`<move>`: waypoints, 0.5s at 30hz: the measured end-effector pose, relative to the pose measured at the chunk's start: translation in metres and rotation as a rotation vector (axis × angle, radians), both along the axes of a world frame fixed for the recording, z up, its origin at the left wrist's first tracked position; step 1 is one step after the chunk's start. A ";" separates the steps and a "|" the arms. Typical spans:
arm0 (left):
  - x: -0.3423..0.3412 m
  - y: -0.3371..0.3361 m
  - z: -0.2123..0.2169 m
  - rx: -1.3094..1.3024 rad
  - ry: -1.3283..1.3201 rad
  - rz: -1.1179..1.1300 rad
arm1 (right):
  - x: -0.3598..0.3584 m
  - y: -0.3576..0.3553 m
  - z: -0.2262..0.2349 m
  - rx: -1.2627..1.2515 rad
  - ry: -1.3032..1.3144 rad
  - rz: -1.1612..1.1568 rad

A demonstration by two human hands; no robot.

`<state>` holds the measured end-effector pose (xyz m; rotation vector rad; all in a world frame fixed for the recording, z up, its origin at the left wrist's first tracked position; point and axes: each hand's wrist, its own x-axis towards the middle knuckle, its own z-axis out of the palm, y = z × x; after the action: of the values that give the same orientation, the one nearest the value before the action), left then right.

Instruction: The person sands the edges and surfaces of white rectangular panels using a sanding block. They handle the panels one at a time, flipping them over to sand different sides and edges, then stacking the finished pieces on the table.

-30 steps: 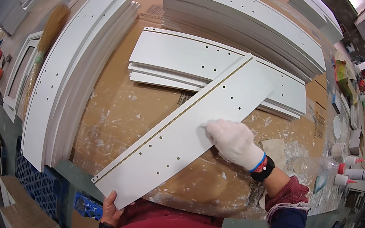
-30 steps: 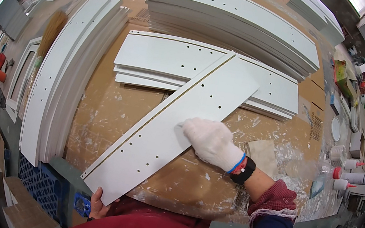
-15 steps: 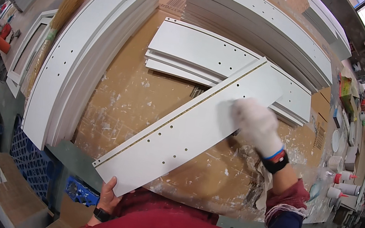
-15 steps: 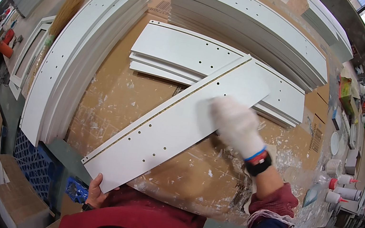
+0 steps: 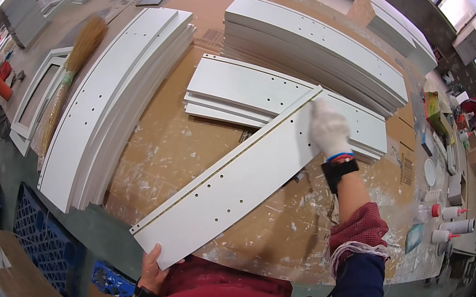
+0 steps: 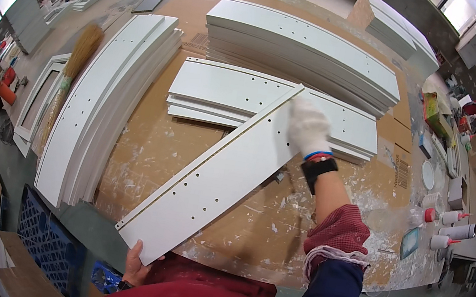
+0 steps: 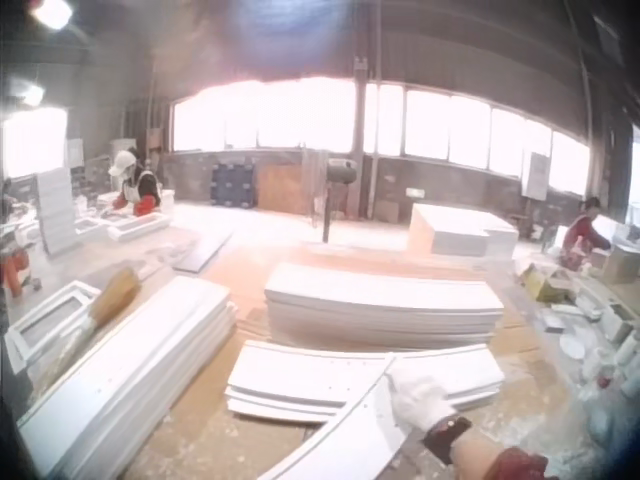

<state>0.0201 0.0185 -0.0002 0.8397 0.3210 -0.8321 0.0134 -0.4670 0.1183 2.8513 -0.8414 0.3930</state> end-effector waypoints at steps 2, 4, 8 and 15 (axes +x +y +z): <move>0.001 0.000 -0.002 -0.023 -0.046 -0.027 | -0.007 -0.018 0.011 0.036 -0.028 -0.147; 0.000 -0.001 -0.004 -0.042 -0.069 -0.017 | -0.012 -0.006 0.012 -0.026 -0.122 -0.028; 0.000 -0.002 0.001 -0.047 -0.066 -0.002 | 0.009 0.038 0.004 0.088 -0.019 0.056; 0.002 0.000 -0.004 -0.098 -0.050 -0.022 | 0.018 0.141 -0.019 0.112 -0.102 0.452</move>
<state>0.0225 0.0188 -0.0039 0.7723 0.2251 -0.8389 0.0312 -0.3258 0.0995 3.1373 -0.2259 0.5608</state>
